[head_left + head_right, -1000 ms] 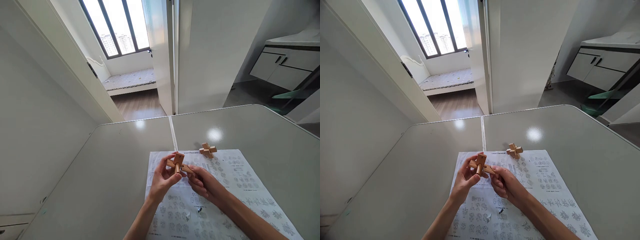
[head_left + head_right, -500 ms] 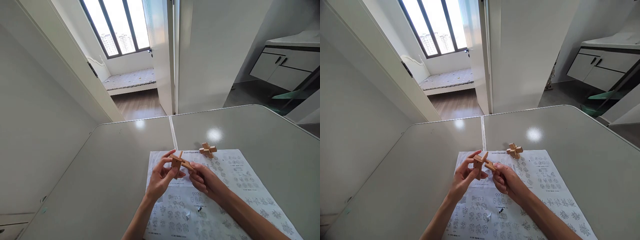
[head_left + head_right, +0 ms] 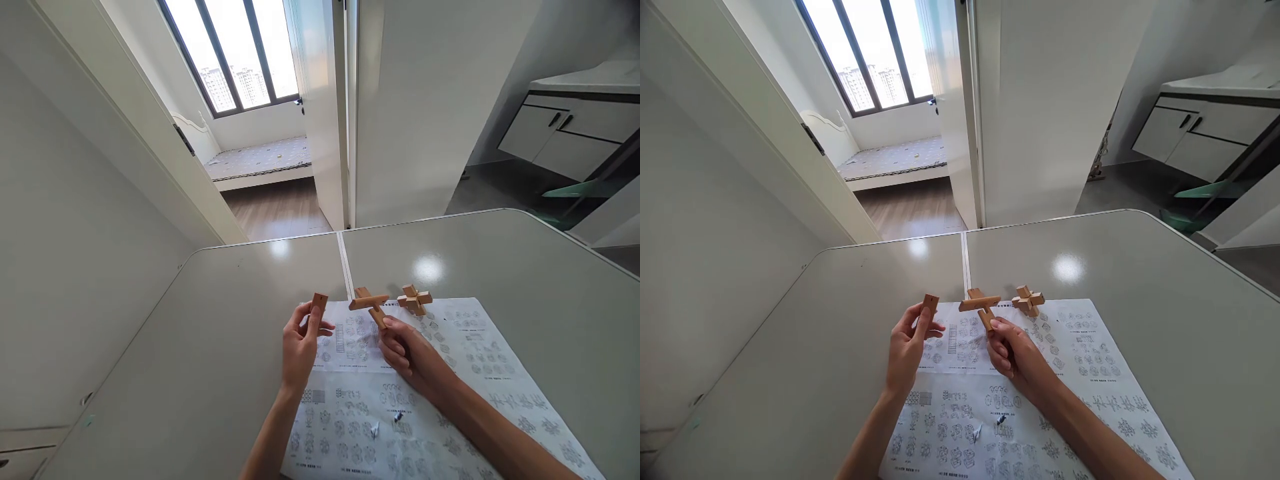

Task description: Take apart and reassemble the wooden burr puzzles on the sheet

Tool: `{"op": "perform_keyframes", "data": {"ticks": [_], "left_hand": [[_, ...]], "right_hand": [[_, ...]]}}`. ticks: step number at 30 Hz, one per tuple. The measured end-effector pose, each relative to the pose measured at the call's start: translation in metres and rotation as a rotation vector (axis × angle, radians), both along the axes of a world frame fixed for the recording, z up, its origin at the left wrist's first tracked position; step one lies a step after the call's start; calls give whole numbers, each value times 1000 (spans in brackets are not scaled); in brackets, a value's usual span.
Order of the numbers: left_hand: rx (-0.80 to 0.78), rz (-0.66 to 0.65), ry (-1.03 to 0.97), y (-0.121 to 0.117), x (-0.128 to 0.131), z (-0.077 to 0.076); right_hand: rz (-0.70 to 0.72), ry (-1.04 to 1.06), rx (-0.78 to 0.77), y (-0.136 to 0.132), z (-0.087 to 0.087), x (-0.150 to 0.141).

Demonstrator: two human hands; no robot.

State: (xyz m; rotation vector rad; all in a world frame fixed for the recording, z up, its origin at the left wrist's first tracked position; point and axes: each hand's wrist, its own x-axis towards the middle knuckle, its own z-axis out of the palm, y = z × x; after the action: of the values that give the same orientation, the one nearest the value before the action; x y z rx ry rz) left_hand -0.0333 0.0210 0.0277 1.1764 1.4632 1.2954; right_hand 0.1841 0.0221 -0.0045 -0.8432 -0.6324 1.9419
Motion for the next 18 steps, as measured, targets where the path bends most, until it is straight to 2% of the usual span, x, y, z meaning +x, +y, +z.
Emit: {"op": "perform_keyframes", "data": {"ticks": [8, 12, 18], "left_hand": [[113, 81, 416, 7, -13, -15], [107, 115, 591, 8, -19, -25], [119, 134, 689, 10, -23, -31]], "right_hand": [[22, -1, 24, -1, 3, -2], [31, -6, 34, -1, 3, -2], [60, 12, 54, -2, -3, -1]]}}
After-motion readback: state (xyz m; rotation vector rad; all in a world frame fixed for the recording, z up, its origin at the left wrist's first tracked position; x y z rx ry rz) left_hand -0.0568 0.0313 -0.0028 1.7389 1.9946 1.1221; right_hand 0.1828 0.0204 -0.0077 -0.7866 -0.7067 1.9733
